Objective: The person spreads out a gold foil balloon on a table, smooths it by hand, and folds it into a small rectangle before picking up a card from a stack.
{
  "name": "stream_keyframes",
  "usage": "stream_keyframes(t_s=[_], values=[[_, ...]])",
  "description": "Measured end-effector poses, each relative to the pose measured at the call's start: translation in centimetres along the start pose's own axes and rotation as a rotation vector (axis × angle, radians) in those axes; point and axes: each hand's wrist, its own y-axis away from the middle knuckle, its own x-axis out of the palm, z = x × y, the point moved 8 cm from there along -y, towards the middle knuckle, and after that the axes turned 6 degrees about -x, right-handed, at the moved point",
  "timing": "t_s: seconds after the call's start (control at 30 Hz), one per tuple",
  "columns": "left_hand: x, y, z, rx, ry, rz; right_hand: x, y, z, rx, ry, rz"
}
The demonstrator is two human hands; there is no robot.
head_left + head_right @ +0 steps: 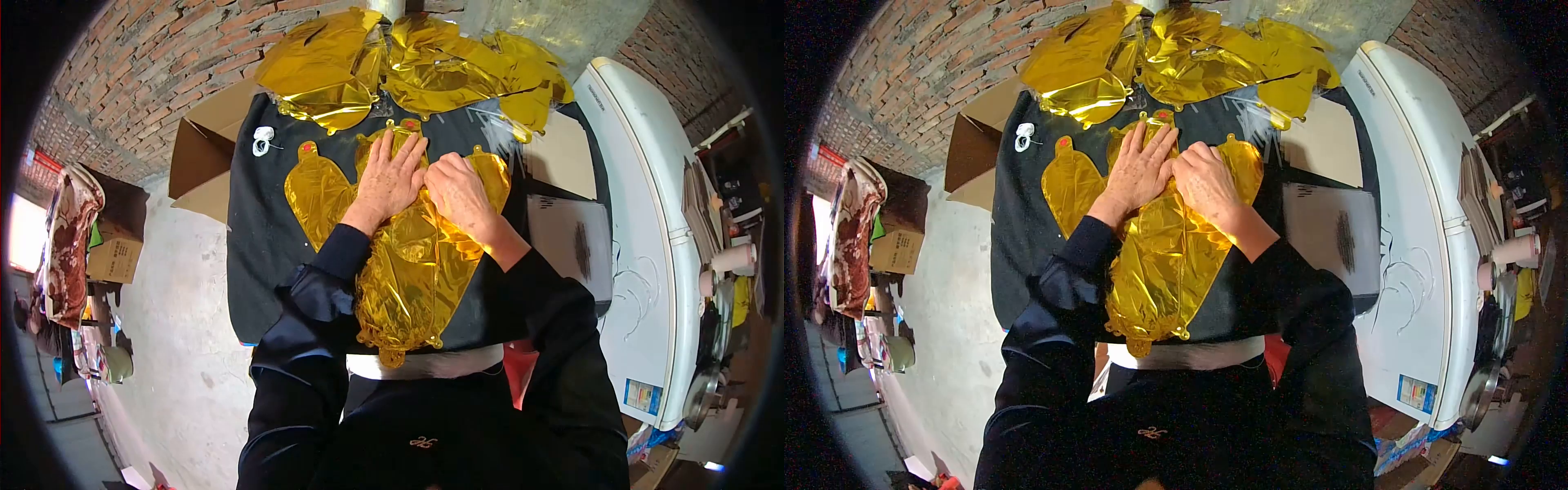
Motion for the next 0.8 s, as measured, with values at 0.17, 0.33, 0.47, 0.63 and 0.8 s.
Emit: stream_keyframes(t_s=[0.17, 0.33, 0.47, 0.63, 0.8], values=[[0.0, 0.0, 0.3, -0.009, 0.042, -0.039, 0.0, -0.4, -0.2, -0.05, -0.006, -0.016], [0.0, 0.0, 0.5, -0.001, 0.036, -0.069, 1.4, -2.2, -3.5, -0.034, 0.045, -0.002], [0.0, 0.1, 0.2, -0.007, 0.027, -0.064, 3.0, -3.9, -5.7, -0.033, 0.073, 0.089], [-0.2, 0.1, 0.0, -0.035, 0.048, -0.027, 2.3, -4.2, -6.8, 0.043, 0.143, 0.024], [0.4, 0.0, 0.2, -0.053, 0.002, 0.021, -3.6, -0.5, -6.6, 0.078, 0.296, -0.098]])
